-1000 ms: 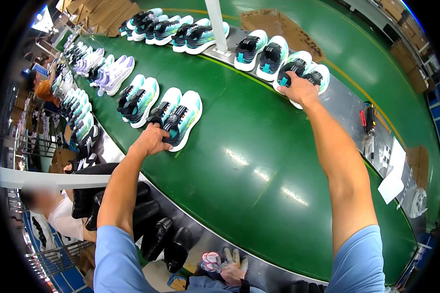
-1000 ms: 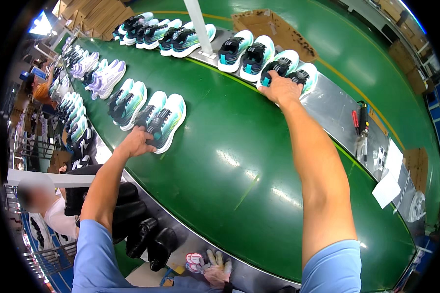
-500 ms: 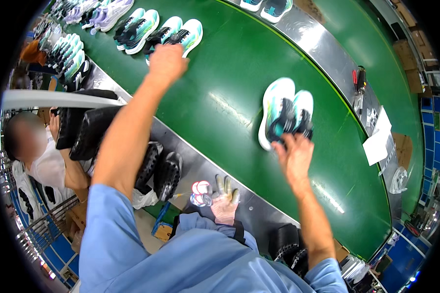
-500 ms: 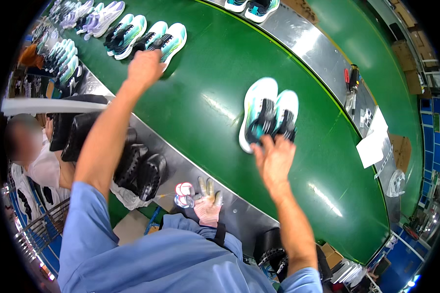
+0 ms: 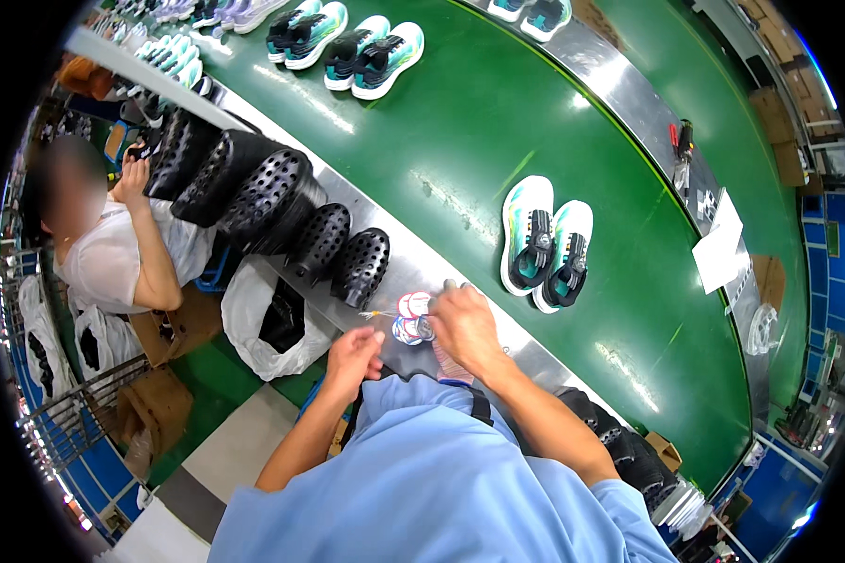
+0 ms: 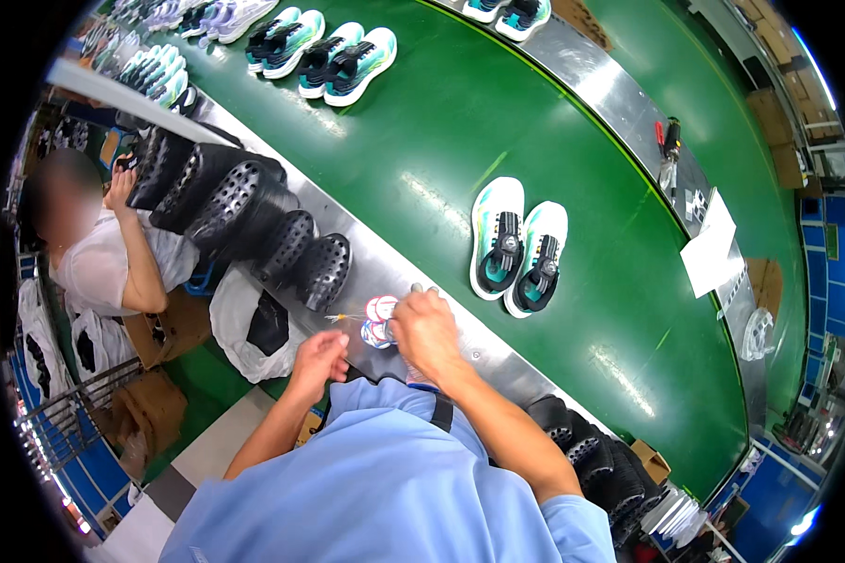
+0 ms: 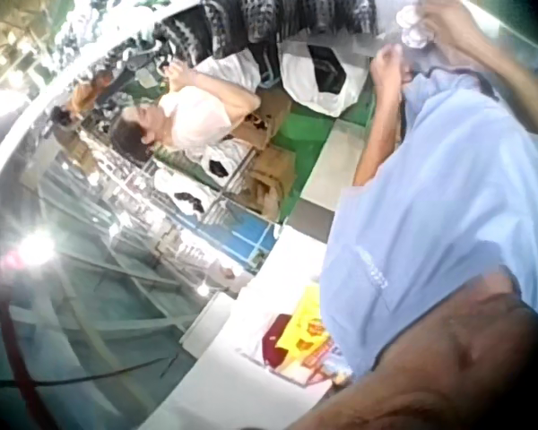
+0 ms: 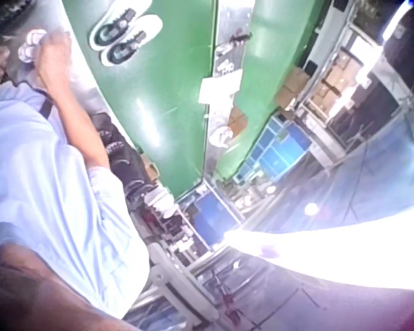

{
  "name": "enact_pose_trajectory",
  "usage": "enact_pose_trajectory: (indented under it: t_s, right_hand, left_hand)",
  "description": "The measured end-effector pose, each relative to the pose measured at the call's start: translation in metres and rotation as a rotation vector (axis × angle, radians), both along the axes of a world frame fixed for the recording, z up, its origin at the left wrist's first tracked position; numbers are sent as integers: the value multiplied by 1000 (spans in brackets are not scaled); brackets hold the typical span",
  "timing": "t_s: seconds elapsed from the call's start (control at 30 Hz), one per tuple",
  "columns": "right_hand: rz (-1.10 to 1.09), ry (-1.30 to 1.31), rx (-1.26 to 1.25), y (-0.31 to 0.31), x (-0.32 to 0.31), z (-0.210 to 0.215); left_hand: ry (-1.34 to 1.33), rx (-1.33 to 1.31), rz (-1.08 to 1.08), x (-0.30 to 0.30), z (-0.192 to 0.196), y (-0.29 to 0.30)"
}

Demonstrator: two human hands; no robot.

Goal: The person applies stickers to the tongues of shoes by peeling them from a roll and pressing them onto the material, then sorts the shoes onto a conveyor belt.

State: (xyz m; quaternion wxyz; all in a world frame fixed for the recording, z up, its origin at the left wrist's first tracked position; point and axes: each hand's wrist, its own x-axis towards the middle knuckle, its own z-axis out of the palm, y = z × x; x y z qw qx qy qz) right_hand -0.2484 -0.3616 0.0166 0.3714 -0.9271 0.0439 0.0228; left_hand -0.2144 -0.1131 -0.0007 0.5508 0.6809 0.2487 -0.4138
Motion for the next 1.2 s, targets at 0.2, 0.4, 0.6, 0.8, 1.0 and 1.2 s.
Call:
enact_pose_trajectory:
  t_s: [0.2,0.4,0.6,0.8,1.0,1.2]
  right_hand:
    - [248,-115,-269,44,20,-34]
    - [290,-50,-152,39,15,-21]
    - [296,108,-44,20,13,-13]
    - [260,243,186,0,-6,-19]
    - [-201,537,962,-47,-45,-7]
    - [-336,337,1141,-63,-59,31]
  left_hand:
    - [71,-204,277,8,-16,-27]
    - [80,-238,437,-2,-26,-24]
    - [55,-304,458,-9,-30,-28]
    - [24,-254,528,-11,-40,-30]
    - [69,-68,230,-7,-6,-25]
    - [-765,74,-602,-15,54,-59]
